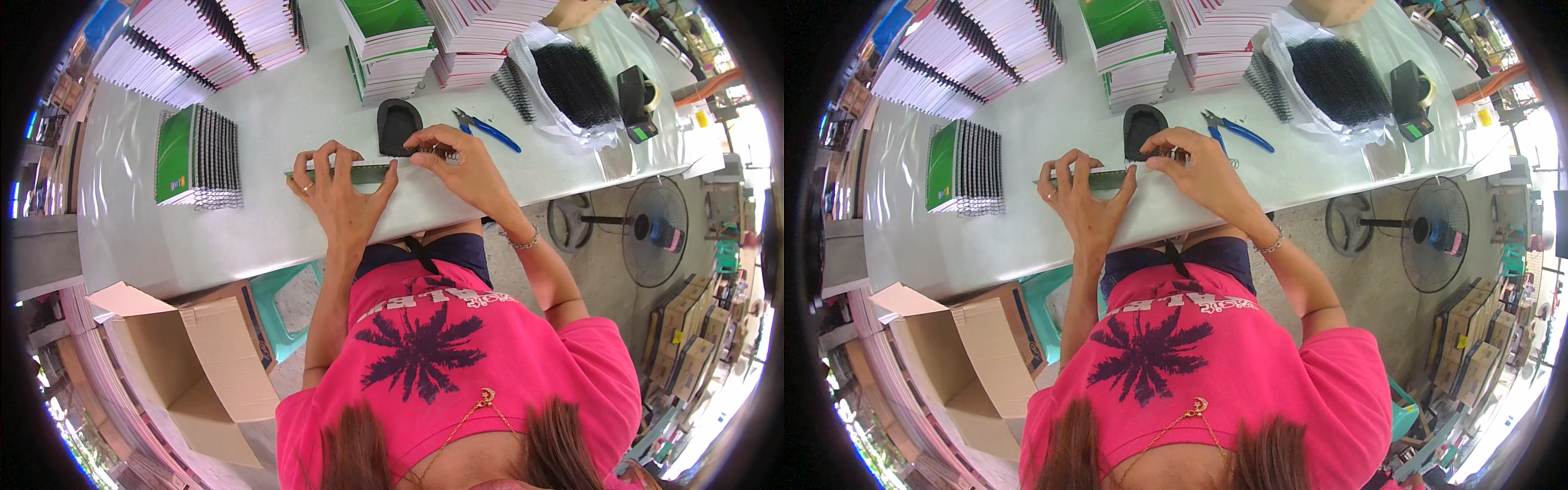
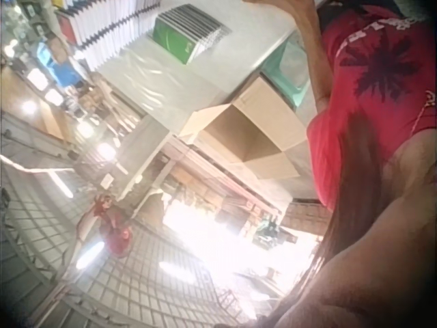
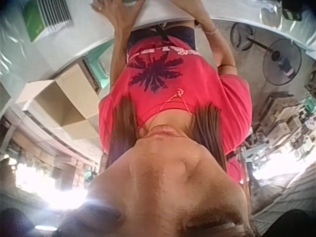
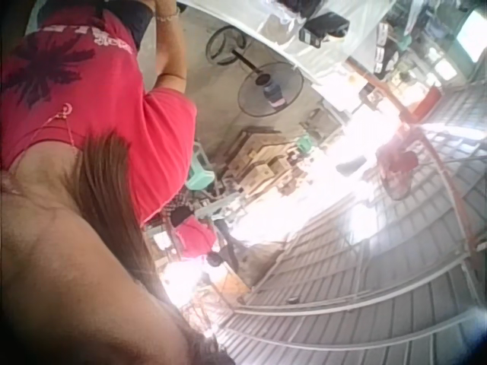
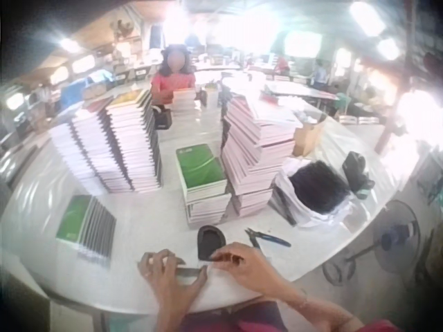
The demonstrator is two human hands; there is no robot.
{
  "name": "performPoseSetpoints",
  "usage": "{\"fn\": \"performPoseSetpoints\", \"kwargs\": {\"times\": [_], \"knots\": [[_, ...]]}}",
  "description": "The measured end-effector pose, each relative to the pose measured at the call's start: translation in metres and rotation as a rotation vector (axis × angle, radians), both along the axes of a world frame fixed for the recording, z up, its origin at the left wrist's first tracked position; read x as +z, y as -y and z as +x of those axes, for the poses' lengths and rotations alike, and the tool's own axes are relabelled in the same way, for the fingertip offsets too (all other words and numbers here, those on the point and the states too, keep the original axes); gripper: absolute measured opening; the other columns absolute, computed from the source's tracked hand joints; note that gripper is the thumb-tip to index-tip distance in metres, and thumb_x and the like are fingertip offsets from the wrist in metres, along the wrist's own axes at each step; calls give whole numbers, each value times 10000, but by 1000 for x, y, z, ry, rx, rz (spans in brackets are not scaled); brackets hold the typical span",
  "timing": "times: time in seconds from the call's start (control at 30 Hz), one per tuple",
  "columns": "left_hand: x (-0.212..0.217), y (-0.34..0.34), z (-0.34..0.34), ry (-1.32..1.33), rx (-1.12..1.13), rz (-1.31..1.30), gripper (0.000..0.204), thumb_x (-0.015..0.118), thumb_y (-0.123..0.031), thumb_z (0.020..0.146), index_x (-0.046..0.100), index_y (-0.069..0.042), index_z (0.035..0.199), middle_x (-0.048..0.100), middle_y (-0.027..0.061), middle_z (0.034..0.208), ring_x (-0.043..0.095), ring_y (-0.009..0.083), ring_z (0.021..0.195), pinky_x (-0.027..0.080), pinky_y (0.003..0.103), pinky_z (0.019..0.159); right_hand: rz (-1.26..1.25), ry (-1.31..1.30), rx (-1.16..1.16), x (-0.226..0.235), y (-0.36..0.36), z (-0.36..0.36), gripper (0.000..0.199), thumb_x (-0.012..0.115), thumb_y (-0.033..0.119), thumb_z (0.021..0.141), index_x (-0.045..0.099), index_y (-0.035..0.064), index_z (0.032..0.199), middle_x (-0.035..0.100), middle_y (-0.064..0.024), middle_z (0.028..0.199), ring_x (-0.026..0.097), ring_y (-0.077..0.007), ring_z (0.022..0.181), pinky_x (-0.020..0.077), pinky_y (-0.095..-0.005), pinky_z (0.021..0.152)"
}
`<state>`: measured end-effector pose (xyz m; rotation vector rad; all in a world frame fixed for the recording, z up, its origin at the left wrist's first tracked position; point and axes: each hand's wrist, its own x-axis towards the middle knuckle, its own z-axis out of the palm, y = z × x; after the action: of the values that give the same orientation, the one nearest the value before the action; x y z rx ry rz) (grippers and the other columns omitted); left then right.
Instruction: The person binds small notebooks by manually inserting a spiral coil through the pre-punched holes of each stack, then trims the excess coil using pliers before placing the finished notebooks into a stack.
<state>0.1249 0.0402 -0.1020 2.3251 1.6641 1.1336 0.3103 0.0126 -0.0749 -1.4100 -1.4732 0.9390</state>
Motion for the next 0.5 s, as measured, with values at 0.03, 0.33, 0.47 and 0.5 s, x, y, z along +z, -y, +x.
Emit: {"fn": "performPoseSetpoints", "kwargs": {"times": [0.03, 0.33, 0.47, 0.5], "knots": [[0, 0, 0, 4, -1, 3, 408, 844, -326, 664, 619, -90, 911, 541, 55, 1116, 379, 339, 1198, 284, 486, 1002, -27, 13, 6, 4, 0, 1, 205, 702, 88, 865, 680, 5, 1051, 672, -61, 972, 577, -143, 826, 472, -285, 786], [-1, -1, -2, -5, -13, 11, 395, 846, -332, 670, 617, -105, 897, 548, 48, 1079, 396, 320, 1184, 275, 474, 1009, 93, 87, 41, 0, 1, -3, 193, 701, 64, 837, 686, 19, 1024, 655, -78, 924, 574, -184, 778, 464, -310, 721], [2, 0, -2, -31, -15, 3, 420, 841, -375, 690, 619, -110, 929, 550, 40, 1075, 401, 315, 1172, 274, 474, 1008, 216, 261, 129, -6, -4, 3, 150, 676, 95, 857, 673, 35, 994, 662, -86, 912, 603, -226, 800, 445, -350, 736], [2, -1, -3, -40, -15, -2, 427, 838, -390, 698, 621, -112, 940, 551, 38, 1074, 402, 313, 1168, 275, 474, 1007, 188, 254, 86, -2, -3, -1, 134, 660, 106, 871, 665, 42, 989, 659, -87, 911, 606, -238, 823, 432, -361, 759]]}}
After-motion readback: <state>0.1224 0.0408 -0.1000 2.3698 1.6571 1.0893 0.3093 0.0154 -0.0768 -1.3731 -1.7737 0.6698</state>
